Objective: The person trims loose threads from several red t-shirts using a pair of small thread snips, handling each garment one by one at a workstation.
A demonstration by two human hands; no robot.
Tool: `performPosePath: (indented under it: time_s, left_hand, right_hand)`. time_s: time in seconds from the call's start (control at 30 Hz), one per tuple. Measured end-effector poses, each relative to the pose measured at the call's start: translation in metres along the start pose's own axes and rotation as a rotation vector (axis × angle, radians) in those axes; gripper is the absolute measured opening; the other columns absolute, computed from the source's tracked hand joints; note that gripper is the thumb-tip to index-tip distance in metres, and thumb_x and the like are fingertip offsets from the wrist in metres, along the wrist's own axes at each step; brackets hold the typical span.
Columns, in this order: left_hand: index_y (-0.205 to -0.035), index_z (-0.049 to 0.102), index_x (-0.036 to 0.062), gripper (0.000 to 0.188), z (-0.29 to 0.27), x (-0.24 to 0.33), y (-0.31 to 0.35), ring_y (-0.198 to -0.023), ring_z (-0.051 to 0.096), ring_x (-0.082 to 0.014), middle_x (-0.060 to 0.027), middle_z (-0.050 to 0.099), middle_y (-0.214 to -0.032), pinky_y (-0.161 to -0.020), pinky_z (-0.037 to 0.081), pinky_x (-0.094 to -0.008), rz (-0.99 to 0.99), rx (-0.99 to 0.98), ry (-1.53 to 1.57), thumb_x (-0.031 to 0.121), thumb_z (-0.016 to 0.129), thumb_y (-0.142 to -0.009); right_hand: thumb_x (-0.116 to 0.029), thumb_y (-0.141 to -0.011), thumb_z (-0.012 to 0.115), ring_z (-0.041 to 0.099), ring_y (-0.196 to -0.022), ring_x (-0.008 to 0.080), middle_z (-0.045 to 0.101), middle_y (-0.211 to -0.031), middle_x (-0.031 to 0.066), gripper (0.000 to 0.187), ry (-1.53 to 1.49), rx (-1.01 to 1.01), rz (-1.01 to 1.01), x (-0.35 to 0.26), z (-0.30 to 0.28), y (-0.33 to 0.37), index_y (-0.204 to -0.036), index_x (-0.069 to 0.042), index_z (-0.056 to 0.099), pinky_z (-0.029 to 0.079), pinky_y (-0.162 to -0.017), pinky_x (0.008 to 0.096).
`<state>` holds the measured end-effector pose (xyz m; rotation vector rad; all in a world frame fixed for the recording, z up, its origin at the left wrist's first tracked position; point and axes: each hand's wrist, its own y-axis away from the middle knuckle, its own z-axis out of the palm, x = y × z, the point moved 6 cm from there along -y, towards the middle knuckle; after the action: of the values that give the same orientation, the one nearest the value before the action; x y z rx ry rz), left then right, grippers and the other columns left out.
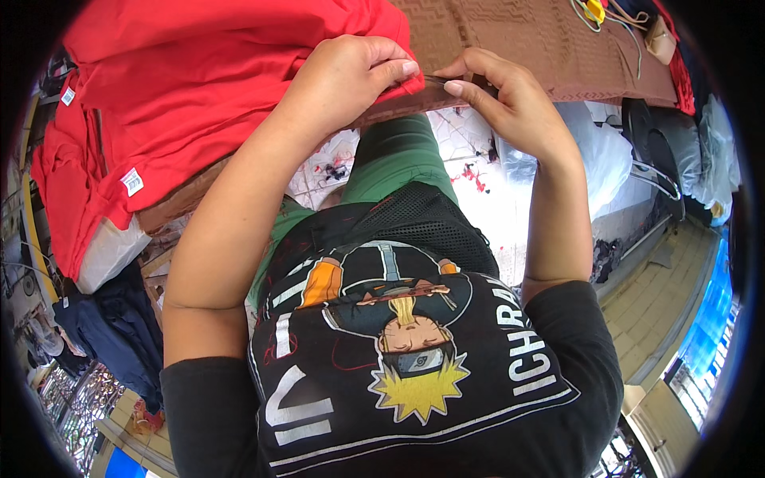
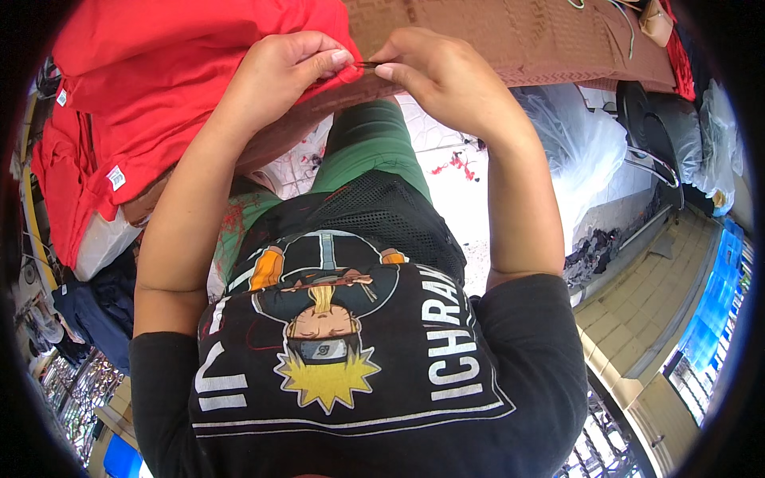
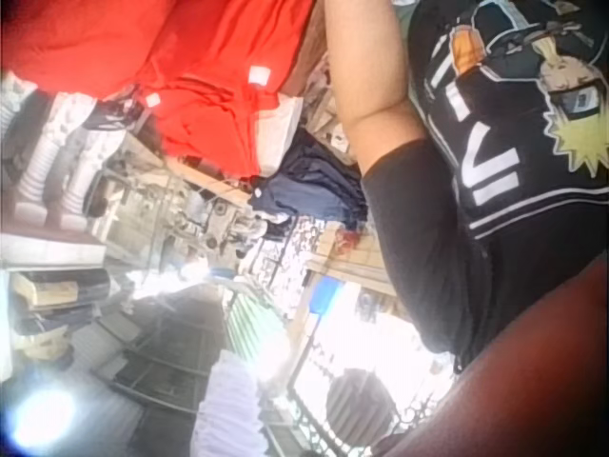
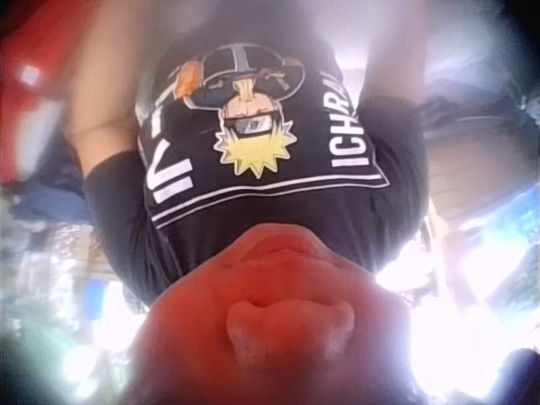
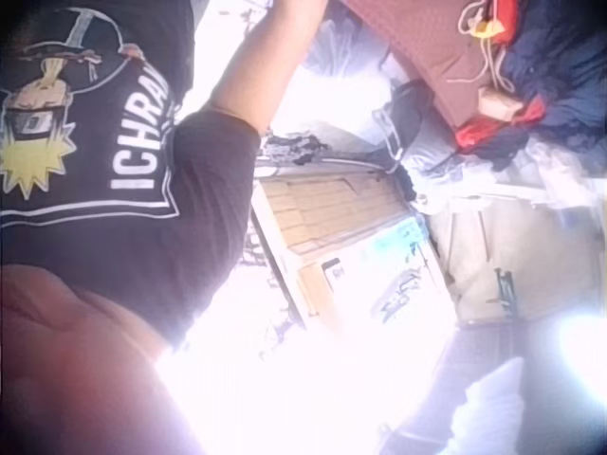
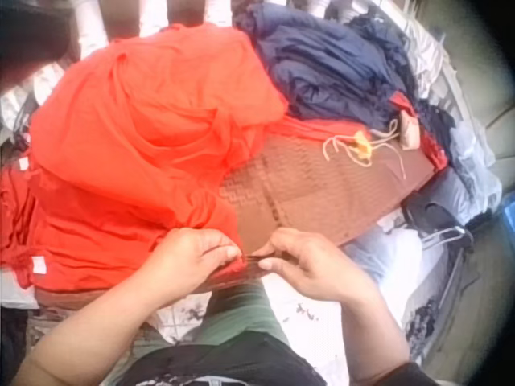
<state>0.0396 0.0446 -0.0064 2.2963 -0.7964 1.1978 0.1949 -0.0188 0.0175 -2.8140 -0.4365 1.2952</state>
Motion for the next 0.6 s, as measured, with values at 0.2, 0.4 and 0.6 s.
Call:
performPosePath:
  time_s: [0.2, 0.4, 0.6]
  left_hand:
    - [-0.095, 0.067, 0.0007, 0.024, 0.0011, 0.0029, 0.0016, -0.072, 0.061, -0.0092, -0.0051, 0.069, -0.079, -0.068, 0.049, -0.0258, 0.035, 0.039, 0.026, 0.024, 0.064, -0.090]
    - [-0.094, 0.068, 0.0014, 0.024, -0.0010, 0.0083, 0.0024, -0.072, 0.063, -0.0104, -0.0062, 0.069, -0.079, -0.069, 0.050, -0.0258, 0.072, 0.068, -0.076, 0.024, 0.064, -0.090]
    - [-0.096, 0.068, 0.0021, 0.023, -0.0025, 0.0057, 0.0025, -0.078, 0.066, -0.0122, -0.0081, 0.071, -0.084, -0.071, 0.051, -0.0263, 0.039, 0.098, -0.035, 0.024, 0.064, -0.089]
  right_hand:
    - [-0.015, -0.087, 0.061, 0.062, -0.072, 0.0309, 0.063, -0.077, 0.0154, 0.016, 0.042, -0.038, 0.010, -0.0060, 0.0029, -0.0058, -0.093, -0.001, 0.062, 0.048, -0.065, 0.0387]
    - [-0.017, -0.086, 0.061, 0.062, -0.071, 0.0326, 0.063, -0.075, 0.0155, 0.016, 0.074, -0.062, 0.002, -0.0070, 0.0058, -0.0094, -0.093, -0.003, 0.062, 0.047, -0.064, 0.0397]
    - [-0.017, -0.084, 0.062, 0.062, -0.072, 0.0328, 0.064, -0.075, 0.0156, 0.016, 0.092, -0.086, 0.042, -0.0092, 0.0036, -0.0090, -0.092, -0.003, 0.062, 0.047, -0.064, 0.0407]
